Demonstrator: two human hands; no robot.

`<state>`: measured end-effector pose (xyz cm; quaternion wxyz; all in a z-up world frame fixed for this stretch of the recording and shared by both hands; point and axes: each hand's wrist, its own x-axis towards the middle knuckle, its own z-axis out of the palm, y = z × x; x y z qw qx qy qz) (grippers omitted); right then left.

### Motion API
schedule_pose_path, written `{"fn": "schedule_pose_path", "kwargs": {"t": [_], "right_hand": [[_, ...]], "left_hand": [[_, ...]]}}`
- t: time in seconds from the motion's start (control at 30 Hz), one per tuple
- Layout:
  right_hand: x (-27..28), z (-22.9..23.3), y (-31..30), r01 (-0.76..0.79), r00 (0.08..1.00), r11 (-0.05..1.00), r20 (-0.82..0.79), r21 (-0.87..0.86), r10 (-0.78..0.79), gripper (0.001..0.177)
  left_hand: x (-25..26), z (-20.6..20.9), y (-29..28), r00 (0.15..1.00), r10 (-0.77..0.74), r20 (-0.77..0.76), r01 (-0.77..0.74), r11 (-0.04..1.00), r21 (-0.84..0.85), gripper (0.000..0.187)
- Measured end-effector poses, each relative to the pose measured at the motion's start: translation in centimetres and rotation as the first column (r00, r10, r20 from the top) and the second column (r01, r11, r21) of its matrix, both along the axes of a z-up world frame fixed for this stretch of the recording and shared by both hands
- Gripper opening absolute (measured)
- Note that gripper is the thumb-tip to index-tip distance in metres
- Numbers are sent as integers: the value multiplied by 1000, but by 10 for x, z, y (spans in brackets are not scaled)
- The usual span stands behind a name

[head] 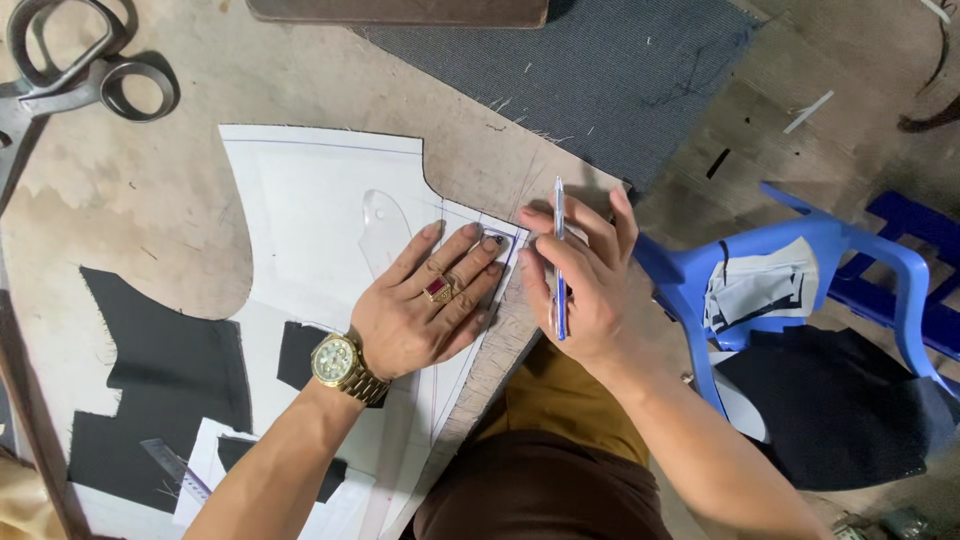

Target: The person draws lines and curves on a paper template using a ruler and a pen while holding the template flat against fabric on a table.

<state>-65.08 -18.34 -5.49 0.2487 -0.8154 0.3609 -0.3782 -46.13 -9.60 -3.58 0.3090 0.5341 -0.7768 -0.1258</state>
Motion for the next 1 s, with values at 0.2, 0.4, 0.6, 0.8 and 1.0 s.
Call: {"fn": "schedule_pose_path", "kwargs": {"t": [0.2,0.4,0.6,0.8,1.0], "right_hand": [[-1,-11,7,7,1000,1000,8,-2,-7,24],[0,-12,6,0,1000,1000,-1,-3,0,27],[0,-13,6,2,1000,1000,-18,-11,-2,28],[0,-10,3,-25,999,999,-24,-40,24,26],[-1,-9,2,-34,999,998,-44,-47,32,26]], "left_hand": [[-1,0,0,1000,9,-6,-9,1000,4,38],[-1,0,-2,1000,9,1,-9,1000,7,37],[-1,0,-3,999,7,32,-8,1000,23,41],[-3,-1,-2,999,21,43,-22,999,28,43],[-5,-3,-2,997,57,58,-58,998,24,45]]}}
